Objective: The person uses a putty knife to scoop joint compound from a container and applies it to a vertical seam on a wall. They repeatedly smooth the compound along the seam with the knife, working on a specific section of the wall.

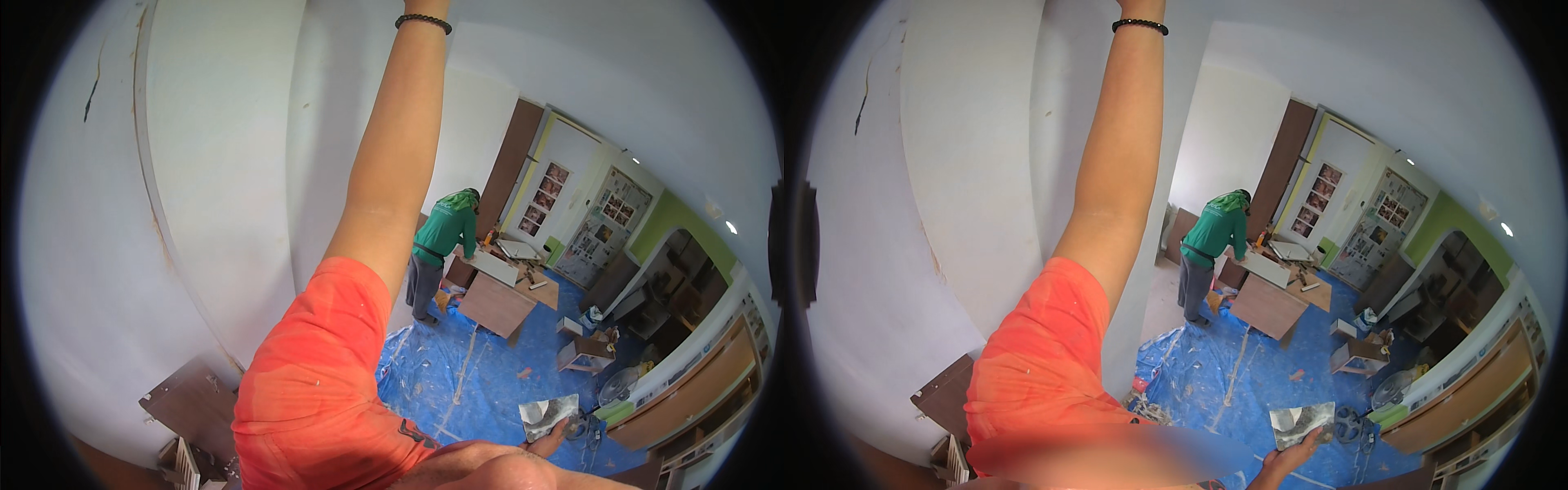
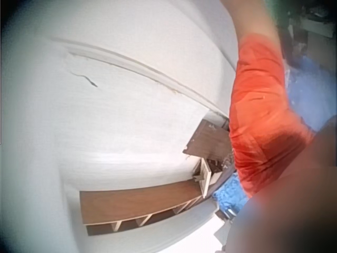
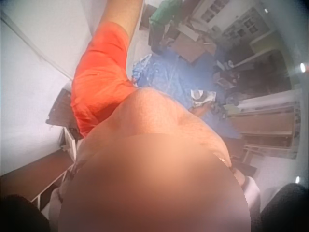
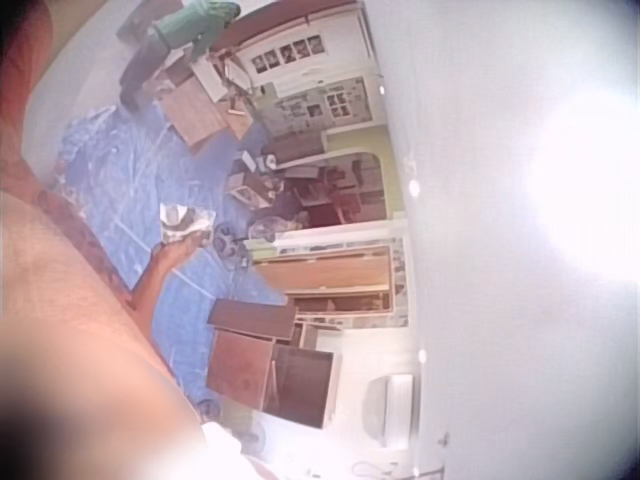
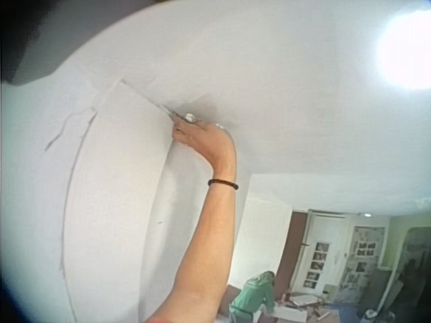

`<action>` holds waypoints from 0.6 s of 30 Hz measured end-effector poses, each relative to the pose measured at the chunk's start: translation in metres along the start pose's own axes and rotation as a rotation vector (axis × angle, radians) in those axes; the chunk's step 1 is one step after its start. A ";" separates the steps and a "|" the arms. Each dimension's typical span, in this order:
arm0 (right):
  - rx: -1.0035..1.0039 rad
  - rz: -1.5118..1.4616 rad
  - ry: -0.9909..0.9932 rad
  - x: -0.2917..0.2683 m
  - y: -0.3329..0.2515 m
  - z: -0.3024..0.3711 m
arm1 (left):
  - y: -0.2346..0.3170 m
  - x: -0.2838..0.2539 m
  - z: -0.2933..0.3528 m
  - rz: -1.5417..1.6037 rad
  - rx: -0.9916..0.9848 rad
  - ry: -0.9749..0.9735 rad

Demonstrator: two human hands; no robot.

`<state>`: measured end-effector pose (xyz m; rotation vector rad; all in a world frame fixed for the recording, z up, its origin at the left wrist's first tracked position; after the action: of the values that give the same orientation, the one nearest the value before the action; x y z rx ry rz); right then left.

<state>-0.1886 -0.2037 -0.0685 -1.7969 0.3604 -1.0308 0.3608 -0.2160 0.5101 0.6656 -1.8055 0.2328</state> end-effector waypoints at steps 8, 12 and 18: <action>0.019 0.009 0.030 -0.009 0.002 -0.005 | -0.013 0.014 -0.008 -0.051 0.159 0.215; -0.012 0.013 0.043 -0.008 -0.008 0.000 | -0.011 0.015 -0.001 -0.078 0.047 0.115; 0.006 -0.011 0.045 -0.017 0.001 -0.002 | 0.060 0.033 0.099 0.031 0.241 -0.078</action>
<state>-0.2003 -0.1949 -0.0773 -1.7743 0.3740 -1.0804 0.2412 -0.2244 0.5171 0.8257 -1.8809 0.4561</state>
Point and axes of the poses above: each hand's wrist, its own z-axis away from the middle knuckle, its own x-axis out of the palm, y = z × x, the point moved 8 cm from there along -z, towards the middle knuckle, and after that the axes turned 13 degrees about -x, right-handed, at the moved point
